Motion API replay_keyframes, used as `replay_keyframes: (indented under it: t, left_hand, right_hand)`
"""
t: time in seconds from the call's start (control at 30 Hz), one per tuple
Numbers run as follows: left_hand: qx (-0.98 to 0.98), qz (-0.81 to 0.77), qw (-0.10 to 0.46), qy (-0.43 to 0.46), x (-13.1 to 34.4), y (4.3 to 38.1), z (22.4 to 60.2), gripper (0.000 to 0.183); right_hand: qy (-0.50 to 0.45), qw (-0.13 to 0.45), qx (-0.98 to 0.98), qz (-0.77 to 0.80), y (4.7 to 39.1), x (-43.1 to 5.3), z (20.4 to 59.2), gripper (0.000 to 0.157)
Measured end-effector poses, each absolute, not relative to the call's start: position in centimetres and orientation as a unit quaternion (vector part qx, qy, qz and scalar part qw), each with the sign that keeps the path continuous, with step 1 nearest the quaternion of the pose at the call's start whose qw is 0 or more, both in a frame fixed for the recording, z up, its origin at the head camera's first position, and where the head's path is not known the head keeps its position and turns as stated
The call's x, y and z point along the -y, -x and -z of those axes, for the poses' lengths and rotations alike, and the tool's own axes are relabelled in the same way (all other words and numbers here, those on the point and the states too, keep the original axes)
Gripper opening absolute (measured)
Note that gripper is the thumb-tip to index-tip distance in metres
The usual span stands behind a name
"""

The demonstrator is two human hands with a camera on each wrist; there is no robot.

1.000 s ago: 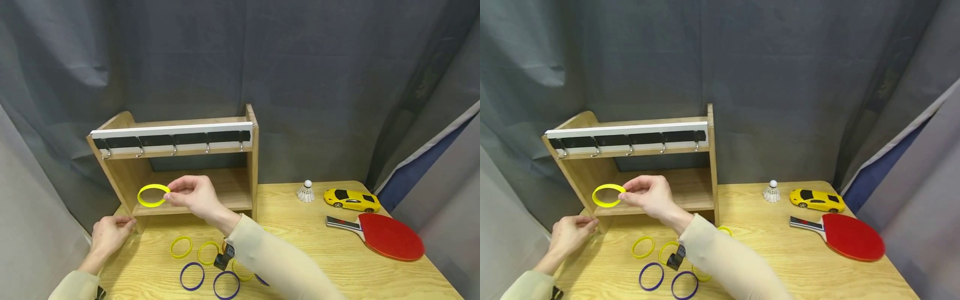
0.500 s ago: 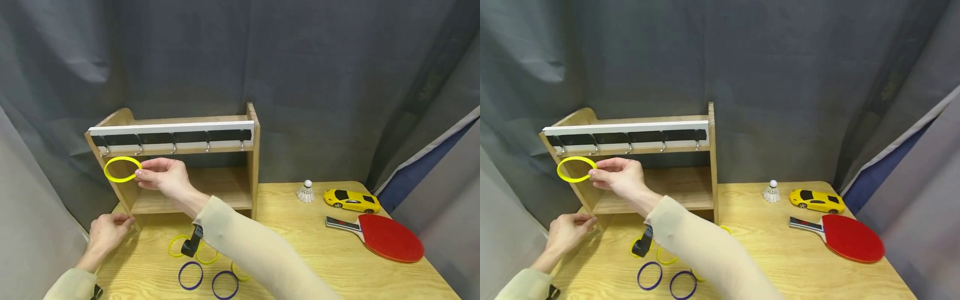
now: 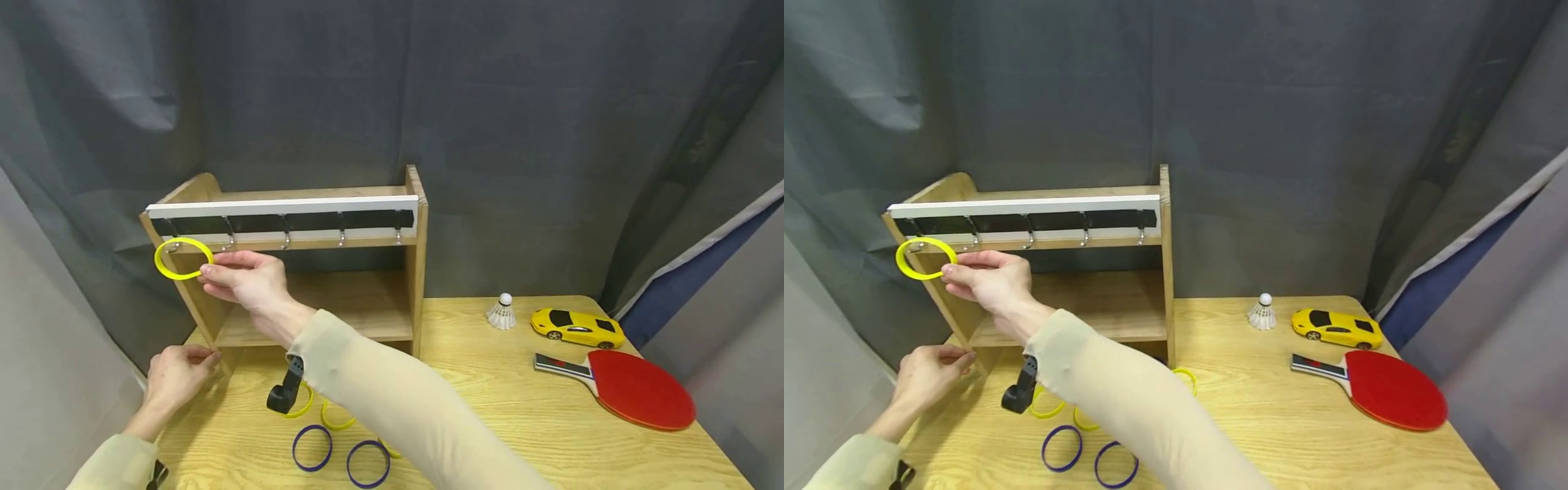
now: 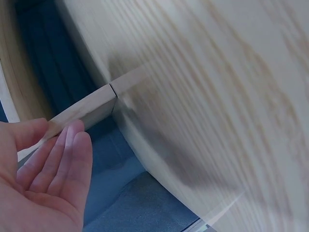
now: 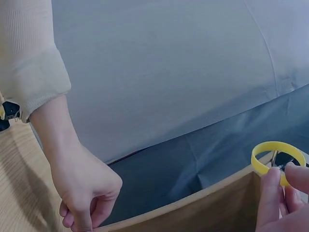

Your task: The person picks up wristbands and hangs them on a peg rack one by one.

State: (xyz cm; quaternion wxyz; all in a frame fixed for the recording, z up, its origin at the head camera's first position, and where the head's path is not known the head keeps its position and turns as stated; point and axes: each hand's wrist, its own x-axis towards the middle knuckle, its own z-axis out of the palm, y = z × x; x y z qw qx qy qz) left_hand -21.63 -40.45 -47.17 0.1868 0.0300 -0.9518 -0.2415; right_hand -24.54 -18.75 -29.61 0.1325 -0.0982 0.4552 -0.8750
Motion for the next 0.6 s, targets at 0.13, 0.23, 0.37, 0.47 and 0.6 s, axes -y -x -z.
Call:
replay_keyframes:
  t: [0.13,0.23,0.37,0.47,0.6]
  left_hand:
    - [0.952,0.242,0.183,-0.032,40.4,21.7,47.1,0.021]
    - [0.952,0.242,0.182,-0.034,40.4,21.7,47.1,0.021]
    - [0.954,0.241,0.174,-0.035,40.3,21.7,47.0,0.023]
    - [0.954,0.243,0.170,-0.038,40.3,21.7,47.0,0.024]
    - [0.954,0.241,0.174,-0.040,40.3,21.7,46.9,0.023]
  right_hand:
    - [0.087,0.125,-0.458,0.876,24.4,19.1,29.7,0.016]
    - [0.081,0.123,-0.464,0.874,24.4,19.3,30.0,0.016]
    - [0.077,0.124,-0.474,0.868,24.3,19.3,30.5,0.015]
    - [0.076,0.128,-0.479,0.865,24.2,19.3,30.9,0.014]
    - [0.075,0.129,-0.480,0.864,24.2,19.5,31.1,0.015]
